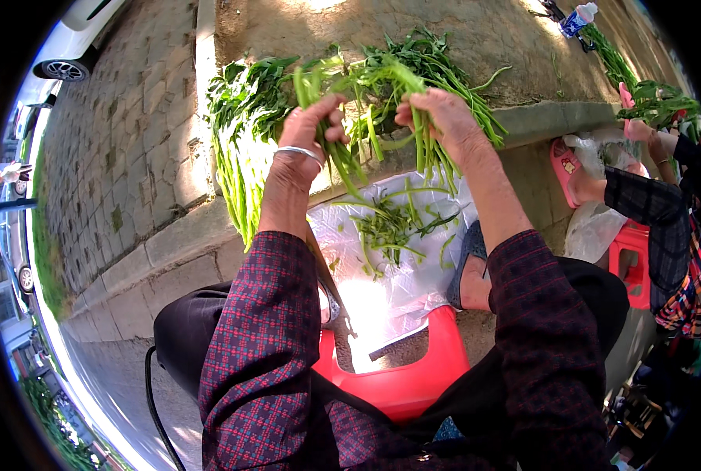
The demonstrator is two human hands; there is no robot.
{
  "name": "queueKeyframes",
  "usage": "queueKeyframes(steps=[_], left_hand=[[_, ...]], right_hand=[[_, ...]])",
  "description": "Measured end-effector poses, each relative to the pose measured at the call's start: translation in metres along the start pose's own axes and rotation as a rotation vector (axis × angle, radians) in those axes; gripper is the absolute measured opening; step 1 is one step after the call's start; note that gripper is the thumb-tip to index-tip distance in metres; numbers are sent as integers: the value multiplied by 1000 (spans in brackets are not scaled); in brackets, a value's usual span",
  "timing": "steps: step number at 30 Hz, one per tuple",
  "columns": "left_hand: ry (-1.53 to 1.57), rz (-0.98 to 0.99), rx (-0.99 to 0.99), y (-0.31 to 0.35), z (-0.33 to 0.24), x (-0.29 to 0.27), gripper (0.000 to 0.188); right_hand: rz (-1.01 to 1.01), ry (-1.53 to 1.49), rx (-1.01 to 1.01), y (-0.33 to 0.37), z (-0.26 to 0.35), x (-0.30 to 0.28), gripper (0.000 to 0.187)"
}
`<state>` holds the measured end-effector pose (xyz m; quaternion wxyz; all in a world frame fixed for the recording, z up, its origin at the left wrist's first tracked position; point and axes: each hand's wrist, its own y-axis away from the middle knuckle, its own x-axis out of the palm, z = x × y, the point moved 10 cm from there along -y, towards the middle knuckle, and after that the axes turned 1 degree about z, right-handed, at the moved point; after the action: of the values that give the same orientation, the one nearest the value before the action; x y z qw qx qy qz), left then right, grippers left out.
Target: The person picks through bunches of green leafy vegetables by hand, separating the stalks and leaves while sitting outdoors.
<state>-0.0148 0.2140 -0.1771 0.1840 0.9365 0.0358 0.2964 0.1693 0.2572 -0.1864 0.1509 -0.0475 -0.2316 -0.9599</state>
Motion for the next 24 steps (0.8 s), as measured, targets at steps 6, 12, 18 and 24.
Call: queueKeyframes(steps=[6, 12, 18, 24], left_hand=[[204, 39, 133, 16, -59, 22, 19], [-167, -77, -244, 31, -23, 17, 16], [-197, 104, -93, 60, -85, 87, 21], [-78, 15, 115, 115, -127, 101, 20]], right_hand=[[-73, -140, -88, 25, 56, -7, 13], [-131, -48, -24, 24, 71, -14, 11], [16, -1, -266, 74, 165, 7, 23], [62, -27, -176, 109, 162, 11, 31]])
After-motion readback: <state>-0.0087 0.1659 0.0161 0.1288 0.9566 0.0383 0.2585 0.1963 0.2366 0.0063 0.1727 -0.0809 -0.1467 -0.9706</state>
